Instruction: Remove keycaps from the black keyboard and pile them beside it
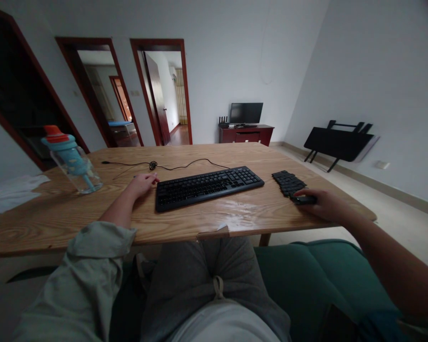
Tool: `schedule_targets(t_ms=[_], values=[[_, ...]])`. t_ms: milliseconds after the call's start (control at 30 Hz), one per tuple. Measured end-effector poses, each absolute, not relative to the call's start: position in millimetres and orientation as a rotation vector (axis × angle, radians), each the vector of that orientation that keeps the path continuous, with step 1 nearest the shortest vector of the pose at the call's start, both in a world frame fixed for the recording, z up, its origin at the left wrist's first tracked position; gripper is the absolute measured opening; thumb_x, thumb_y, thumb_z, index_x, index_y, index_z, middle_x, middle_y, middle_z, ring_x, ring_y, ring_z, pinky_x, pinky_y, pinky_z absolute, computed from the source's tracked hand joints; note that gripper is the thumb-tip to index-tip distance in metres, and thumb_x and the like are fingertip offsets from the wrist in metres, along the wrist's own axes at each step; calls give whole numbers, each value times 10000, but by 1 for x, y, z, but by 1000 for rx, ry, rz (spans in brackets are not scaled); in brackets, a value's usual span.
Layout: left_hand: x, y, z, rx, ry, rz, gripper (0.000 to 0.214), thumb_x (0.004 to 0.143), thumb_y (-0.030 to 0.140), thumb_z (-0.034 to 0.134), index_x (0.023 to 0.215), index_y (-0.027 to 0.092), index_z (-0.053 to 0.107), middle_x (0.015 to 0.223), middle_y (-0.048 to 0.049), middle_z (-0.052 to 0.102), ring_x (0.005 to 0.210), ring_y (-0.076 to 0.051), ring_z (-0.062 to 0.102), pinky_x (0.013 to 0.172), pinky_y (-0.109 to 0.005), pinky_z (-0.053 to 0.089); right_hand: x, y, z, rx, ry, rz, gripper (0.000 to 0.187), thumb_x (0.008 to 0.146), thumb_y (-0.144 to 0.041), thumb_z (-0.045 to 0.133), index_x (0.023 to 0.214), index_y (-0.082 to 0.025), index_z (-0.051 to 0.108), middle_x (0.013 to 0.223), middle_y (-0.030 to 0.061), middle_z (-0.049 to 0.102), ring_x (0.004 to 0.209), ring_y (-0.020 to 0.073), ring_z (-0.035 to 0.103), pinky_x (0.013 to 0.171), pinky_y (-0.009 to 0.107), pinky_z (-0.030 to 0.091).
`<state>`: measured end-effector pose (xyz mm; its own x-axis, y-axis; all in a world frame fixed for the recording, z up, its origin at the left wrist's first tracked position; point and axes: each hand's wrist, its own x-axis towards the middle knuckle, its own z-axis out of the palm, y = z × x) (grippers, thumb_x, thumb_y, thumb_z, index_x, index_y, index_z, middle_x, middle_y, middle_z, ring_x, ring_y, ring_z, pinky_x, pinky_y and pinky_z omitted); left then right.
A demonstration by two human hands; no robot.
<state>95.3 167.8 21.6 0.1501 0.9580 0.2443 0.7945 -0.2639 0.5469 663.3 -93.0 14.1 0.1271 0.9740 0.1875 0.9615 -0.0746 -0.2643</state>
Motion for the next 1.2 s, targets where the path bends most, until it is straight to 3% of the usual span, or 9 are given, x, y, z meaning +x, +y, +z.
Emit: schedule_targets(t_ms=[267,1200], values=[[94,171,18,2140,1673,828,580,799,613,405,841,145,745,809,-83,702,730,-231,614,694,-304,472,658,-93,15,-2144,-1887,18,347,804,-331,596,1104,-218,728,1019,80,741,881,275,693,820,393,540],[98,165,22,2155,1636,808,572,793,602,401,823,142,739,782,-96,696,759,-246,628,707,-320,480,655,-85,8,-2001,-1976,-67,319,780,-356,606,1054,-246,727,1027,67,734,928,268,674,871,398,517]])
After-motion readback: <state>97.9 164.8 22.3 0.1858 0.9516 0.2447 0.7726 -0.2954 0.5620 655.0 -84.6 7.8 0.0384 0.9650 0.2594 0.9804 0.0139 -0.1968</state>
